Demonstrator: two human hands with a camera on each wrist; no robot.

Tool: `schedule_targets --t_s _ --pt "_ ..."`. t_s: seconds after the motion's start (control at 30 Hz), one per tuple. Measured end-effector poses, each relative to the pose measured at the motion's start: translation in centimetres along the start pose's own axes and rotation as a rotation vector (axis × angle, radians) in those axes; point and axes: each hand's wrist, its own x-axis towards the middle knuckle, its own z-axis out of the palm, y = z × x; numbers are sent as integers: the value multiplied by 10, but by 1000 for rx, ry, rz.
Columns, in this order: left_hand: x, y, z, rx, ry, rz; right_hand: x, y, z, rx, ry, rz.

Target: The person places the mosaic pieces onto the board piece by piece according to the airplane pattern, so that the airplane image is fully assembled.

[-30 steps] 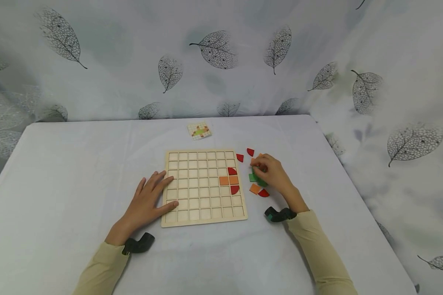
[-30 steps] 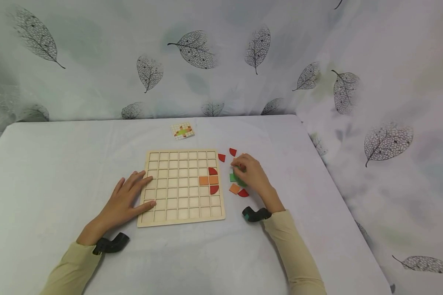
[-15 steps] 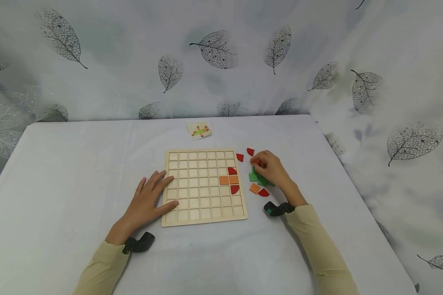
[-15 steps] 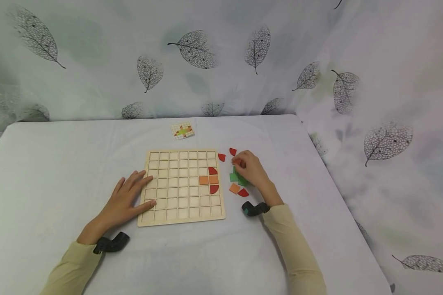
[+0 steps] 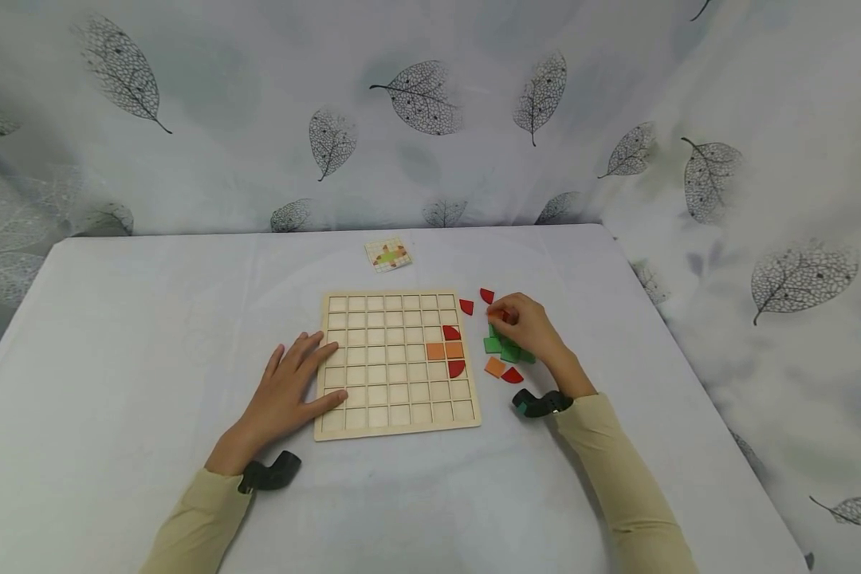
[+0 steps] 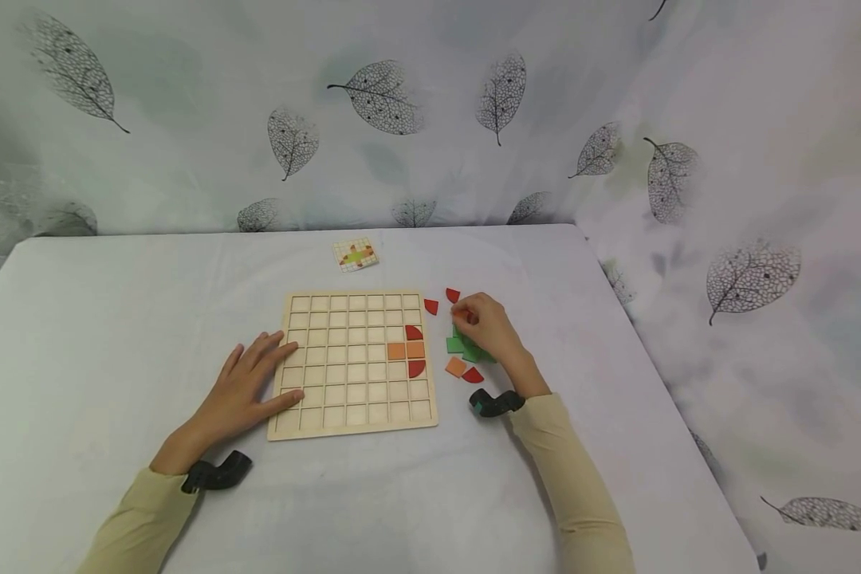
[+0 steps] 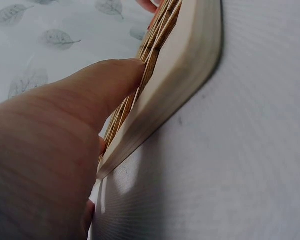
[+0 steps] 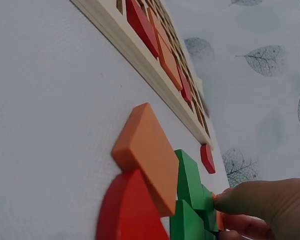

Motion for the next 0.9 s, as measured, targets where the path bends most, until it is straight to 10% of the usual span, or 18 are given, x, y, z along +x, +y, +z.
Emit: schedule_targets --t_s 0.9 --pt "1 -1 1 -14 16 1 3 4 -11 -58 -90 72"
